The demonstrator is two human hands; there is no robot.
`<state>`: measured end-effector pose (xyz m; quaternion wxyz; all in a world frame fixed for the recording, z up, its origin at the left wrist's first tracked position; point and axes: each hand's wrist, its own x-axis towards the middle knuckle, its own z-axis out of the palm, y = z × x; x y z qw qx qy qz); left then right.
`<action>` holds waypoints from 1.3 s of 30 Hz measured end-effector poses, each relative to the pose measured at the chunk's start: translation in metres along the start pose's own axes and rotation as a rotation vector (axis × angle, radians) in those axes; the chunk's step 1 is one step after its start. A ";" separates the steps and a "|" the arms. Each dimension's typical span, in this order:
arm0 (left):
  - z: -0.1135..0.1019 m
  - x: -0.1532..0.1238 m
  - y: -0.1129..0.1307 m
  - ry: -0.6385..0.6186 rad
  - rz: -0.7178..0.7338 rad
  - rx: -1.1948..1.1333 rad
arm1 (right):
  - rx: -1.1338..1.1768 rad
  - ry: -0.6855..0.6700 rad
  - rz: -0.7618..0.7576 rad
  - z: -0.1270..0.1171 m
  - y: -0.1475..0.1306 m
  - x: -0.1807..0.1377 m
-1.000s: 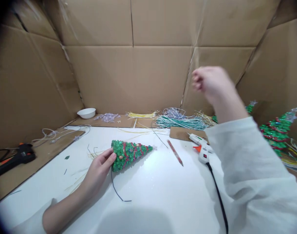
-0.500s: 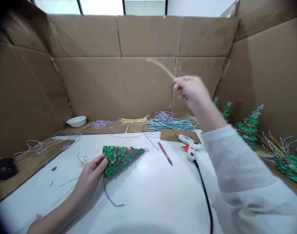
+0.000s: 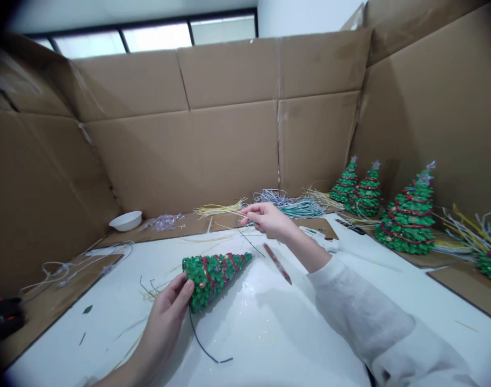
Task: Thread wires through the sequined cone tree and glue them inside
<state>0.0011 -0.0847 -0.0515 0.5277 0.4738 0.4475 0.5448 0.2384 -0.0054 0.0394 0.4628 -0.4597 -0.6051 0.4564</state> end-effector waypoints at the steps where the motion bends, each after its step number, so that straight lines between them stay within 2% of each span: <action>1: 0.002 0.001 0.000 0.020 -0.002 0.006 | 0.014 -0.032 0.018 0.001 0.001 0.000; 5: 0.008 0.001 0.003 0.090 -0.023 0.000 | 0.020 -0.126 0.065 0.003 0.005 0.000; 11: 0.012 -0.002 0.005 0.072 -0.032 0.005 | -0.172 -0.002 0.104 0.010 0.015 0.004; 17: -0.002 0.000 -0.006 0.135 -0.083 0.029 | -0.099 0.040 0.073 0.012 0.021 0.009; 22: -0.008 -0.001 -0.008 0.082 -0.052 0.047 | -0.032 0.079 0.053 0.011 0.021 0.008; 27: -0.001 -0.005 -0.001 0.022 0.030 0.082 | -0.145 0.128 0.049 0.012 0.020 0.003; 31: 0.000 -0.006 -0.001 -0.024 0.082 0.122 | -0.230 0.206 -0.022 0.012 0.026 0.001; 34: -0.002 -0.006 -0.004 -0.021 0.085 0.125 | -0.266 0.165 -0.054 0.011 0.031 0.000; 39: -0.002 -0.007 -0.004 -0.028 0.081 0.108 | -0.313 0.047 0.001 0.008 0.026 -0.006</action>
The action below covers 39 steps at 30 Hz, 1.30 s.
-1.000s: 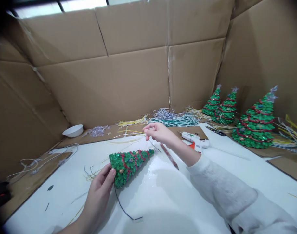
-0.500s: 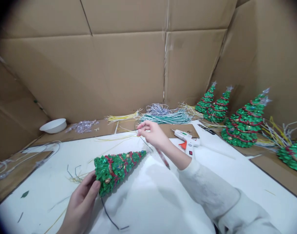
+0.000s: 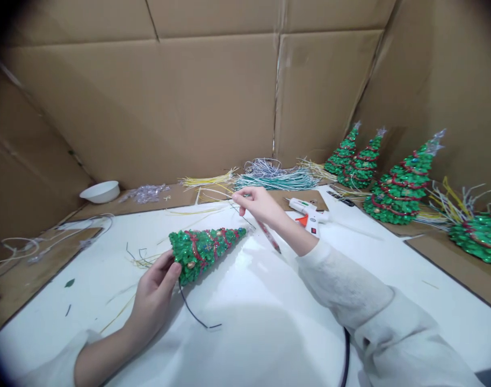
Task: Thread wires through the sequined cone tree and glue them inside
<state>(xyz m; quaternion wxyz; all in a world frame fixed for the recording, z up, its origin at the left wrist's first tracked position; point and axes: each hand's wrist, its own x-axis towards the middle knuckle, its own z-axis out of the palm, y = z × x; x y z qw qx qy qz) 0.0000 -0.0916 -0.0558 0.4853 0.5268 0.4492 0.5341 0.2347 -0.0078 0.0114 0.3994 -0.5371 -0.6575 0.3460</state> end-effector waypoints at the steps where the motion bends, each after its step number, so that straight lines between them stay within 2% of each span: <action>1: 0.001 0.000 0.001 0.008 0.004 0.012 | -0.003 -0.056 -0.008 -0.001 -0.003 -0.002; 7: 0.004 -0.002 0.005 0.011 0.040 0.080 | 0.034 -0.510 0.010 -0.003 -0.027 -0.018; 10: 0.004 -0.002 0.004 0.021 0.039 0.090 | -0.017 -0.590 -0.028 -0.004 -0.035 -0.024; 15: 0.003 -0.002 0.003 0.055 0.010 0.082 | -0.124 -0.528 -0.102 0.002 -0.033 -0.026; 18: 0.004 -0.002 0.003 0.075 -0.003 0.054 | -0.077 -0.512 -0.093 0.008 -0.029 -0.026; 24: 0.006 -0.001 0.003 0.069 0.002 0.036 | 0.038 -0.626 -0.045 0.016 -0.026 -0.030; 28: 0.005 -0.002 0.003 0.042 0.006 0.030 | 0.049 -0.624 -0.032 0.017 -0.025 -0.029; 33: 0.005 -0.001 0.003 0.032 0.018 0.022 | 0.039 -0.513 -0.107 0.022 -0.027 -0.034; 39: 0.004 -0.001 0.002 0.006 0.051 0.059 | -0.153 -0.307 -0.201 0.035 -0.027 -0.042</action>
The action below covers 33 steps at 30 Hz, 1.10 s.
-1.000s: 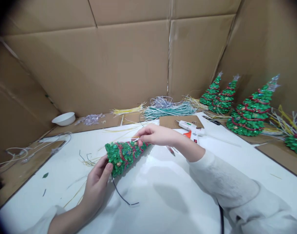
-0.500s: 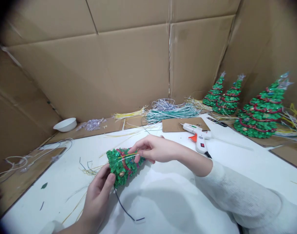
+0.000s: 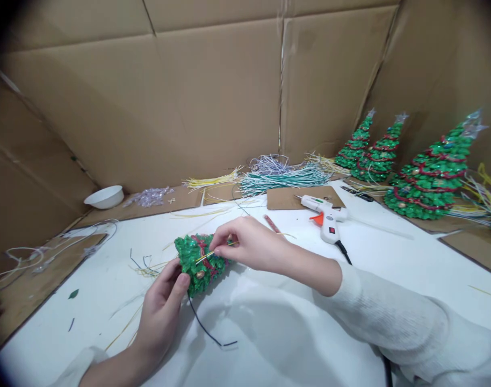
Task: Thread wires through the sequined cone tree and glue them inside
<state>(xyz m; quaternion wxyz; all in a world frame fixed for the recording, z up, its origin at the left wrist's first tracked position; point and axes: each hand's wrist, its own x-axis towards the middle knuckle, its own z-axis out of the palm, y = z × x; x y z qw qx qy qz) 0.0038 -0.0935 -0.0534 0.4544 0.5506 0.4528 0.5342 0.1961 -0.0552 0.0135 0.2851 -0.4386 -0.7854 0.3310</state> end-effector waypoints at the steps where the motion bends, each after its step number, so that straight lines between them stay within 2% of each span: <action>1: 0.000 0.000 0.000 0.004 0.001 0.004 | -0.033 0.008 -0.013 0.001 0.000 0.000; 7: 0.000 0.000 0.000 0.019 -0.015 0.000 | -0.216 -0.003 -0.111 0.006 -0.003 -0.003; 11: -0.001 0.000 0.000 0.001 -0.010 -0.007 | -0.297 0.062 -0.176 0.013 -0.006 -0.008; 19: -0.003 -0.001 -0.005 -0.019 0.009 -0.037 | -0.492 0.194 -0.139 0.028 -0.007 -0.012; 24: -0.002 -0.001 -0.003 -0.016 -0.003 -0.017 | -0.597 0.235 -0.229 0.032 -0.006 -0.011; 28: -0.003 0.000 -0.002 -0.041 0.012 0.046 | -0.638 0.230 -0.240 0.032 -0.005 -0.012; 33: -0.003 0.000 -0.002 -0.045 0.027 0.069 | -0.677 0.299 -0.280 0.034 -0.006 -0.013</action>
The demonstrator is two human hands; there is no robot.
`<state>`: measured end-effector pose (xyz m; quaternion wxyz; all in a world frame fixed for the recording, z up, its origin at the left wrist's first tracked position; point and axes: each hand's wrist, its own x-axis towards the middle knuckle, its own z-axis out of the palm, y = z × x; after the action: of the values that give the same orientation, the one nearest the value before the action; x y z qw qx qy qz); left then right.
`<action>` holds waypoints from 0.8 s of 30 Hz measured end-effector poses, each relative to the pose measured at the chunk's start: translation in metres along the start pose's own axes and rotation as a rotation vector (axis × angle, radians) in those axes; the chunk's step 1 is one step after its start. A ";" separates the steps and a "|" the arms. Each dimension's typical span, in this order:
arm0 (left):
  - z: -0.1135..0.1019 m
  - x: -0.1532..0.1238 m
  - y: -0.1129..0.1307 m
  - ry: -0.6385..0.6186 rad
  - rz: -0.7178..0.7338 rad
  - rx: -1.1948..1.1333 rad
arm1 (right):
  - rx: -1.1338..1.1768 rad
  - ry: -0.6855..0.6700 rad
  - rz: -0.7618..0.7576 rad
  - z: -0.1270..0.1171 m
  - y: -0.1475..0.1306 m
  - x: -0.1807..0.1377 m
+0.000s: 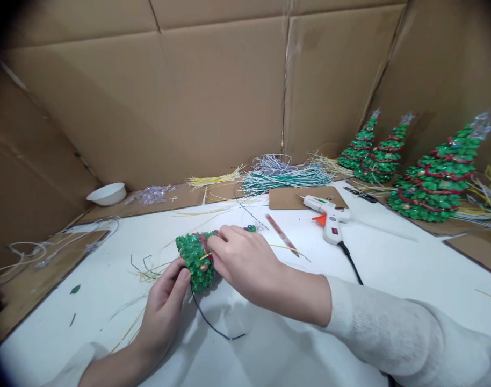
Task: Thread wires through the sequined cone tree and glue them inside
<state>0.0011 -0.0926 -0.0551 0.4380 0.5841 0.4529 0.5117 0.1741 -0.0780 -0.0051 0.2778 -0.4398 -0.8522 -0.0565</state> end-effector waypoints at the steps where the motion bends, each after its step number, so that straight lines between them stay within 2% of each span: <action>1: 0.000 0.000 0.000 0.002 0.000 -0.002 | 0.006 0.011 -0.007 0.000 0.000 0.000; 12: -0.001 -0.001 -0.004 -0.025 -0.007 -0.012 | -0.006 0.132 -0.035 0.009 -0.002 0.004; 20: 0.001 -0.001 0.001 0.013 -0.065 -0.052 | 0.200 0.053 0.059 0.012 0.001 0.005; 24: 0.001 0.000 0.001 0.017 -0.083 -0.077 | 0.269 0.052 0.059 0.013 0.001 0.006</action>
<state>0.0019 -0.0931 -0.0541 0.4770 0.5432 0.4604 0.5152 0.1665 -0.0685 -0.0133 0.3578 -0.4218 -0.8313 0.0550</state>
